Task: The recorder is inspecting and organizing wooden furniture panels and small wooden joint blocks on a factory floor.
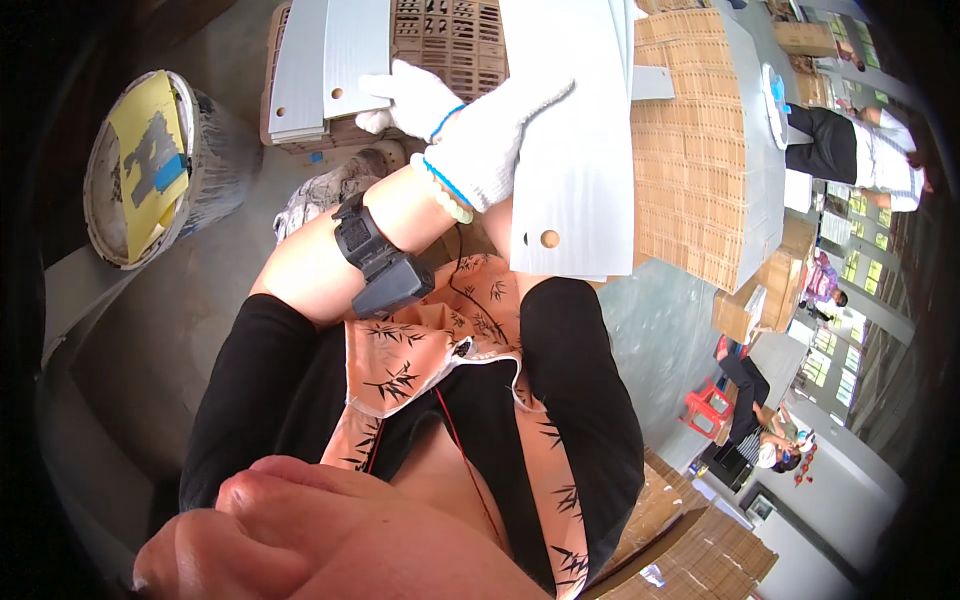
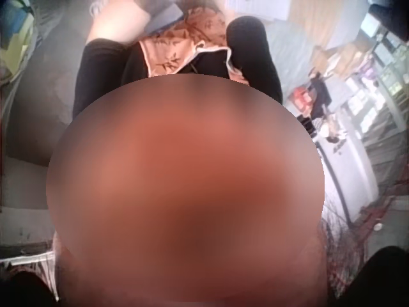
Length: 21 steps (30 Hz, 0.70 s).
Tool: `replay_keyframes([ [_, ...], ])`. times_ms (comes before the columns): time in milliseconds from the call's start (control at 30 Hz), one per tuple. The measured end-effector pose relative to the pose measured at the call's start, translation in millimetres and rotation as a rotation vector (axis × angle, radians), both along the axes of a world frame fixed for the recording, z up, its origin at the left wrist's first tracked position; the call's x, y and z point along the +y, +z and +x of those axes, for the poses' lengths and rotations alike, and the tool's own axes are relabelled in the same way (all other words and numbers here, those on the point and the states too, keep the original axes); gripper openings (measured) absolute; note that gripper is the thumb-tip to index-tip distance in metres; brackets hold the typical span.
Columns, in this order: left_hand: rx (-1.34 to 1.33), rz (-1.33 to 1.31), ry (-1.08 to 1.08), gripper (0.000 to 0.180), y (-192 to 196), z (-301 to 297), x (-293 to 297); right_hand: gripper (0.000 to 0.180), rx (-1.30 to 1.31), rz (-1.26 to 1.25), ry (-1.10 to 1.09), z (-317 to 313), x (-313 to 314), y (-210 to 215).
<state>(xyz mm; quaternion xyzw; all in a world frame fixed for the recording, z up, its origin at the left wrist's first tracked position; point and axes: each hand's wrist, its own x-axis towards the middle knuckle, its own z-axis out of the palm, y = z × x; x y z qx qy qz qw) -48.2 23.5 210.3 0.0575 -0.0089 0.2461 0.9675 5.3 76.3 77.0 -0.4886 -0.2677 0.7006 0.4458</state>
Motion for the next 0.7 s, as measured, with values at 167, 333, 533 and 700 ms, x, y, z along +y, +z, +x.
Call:
replay_keyframes([
  [167, 0.149, 0.119, 0.037, 0.041, 15.0, 4.8, -0.1, 0.035, -0.278, 0.267, -0.010, -6.1, 14.1, -10.1],
  [333, 0.244, 0.121, 0.081, 0.044, 16.3, -1.5, 0.9, 0.044, -0.758, -0.145, 0.053, -35.8, 15.7, 17.9],
  [533, 0.255, 0.058, 0.058, 0.049, 21.8, -1.2, -1.3, 0.069, -1.068, -0.047, 0.153, -39.3, 8.7, 11.8],
  [700, 0.264, 0.073, 0.062, 0.046, 23.7, -2.5, -2.0, 0.064, -1.127, -0.031, 0.214, -51.1, 11.5, 10.1],
])
